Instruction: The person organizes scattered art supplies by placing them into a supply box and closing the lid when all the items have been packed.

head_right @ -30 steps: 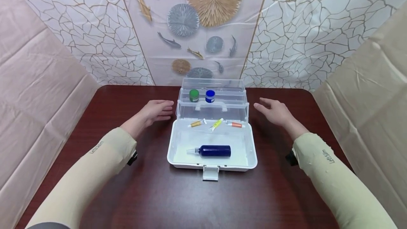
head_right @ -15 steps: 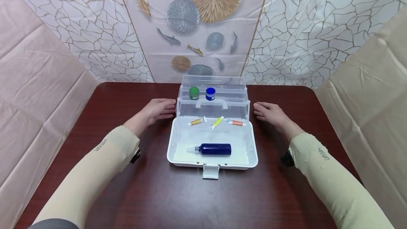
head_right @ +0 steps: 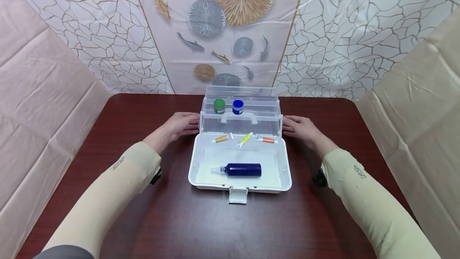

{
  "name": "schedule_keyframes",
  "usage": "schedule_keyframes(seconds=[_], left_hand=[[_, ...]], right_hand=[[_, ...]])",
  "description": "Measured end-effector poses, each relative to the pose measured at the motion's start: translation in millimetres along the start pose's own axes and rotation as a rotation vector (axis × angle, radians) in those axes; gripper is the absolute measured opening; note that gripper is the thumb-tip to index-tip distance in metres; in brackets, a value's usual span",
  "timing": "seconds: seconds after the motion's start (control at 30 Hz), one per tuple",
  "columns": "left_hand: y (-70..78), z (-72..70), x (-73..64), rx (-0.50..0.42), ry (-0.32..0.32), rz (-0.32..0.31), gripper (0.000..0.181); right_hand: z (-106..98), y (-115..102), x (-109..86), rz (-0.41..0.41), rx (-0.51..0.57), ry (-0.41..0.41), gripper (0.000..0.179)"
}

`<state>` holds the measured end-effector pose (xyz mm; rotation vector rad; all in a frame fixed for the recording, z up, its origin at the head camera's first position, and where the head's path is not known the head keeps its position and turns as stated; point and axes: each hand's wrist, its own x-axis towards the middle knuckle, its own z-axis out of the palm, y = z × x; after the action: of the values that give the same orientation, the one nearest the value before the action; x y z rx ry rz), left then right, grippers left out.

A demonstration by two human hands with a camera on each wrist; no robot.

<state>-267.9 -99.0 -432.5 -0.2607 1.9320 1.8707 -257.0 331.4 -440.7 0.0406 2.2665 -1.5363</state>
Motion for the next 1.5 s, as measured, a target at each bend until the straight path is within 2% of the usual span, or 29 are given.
schedule_keyframes(seconds=[0.47,0.97,1.23,1.5], left_hand=[[-3.0,3.7,4.8,0.058,0.003,-0.024,0.043],[-4.4,3.2,5.6,0.011,0.001,-0.011,0.040],[-5.3,3.6,4.8,0.006,-0.006,0.021,0.041],[-5.4,4.8,3.1,-0.026,0.023,0.100,0.042]], right_hand=[[12.5,-3.4,2.9,0.001,0.007,-0.011,0.060],[12.7,-4.5,7.8,0.020,-0.029,0.046,0.055],[13.0,-1.8,8.4,-0.051,-0.030,0.089,0.051],[11.4,-5.8,5.6,-0.127,0.006,0.126,0.050]])
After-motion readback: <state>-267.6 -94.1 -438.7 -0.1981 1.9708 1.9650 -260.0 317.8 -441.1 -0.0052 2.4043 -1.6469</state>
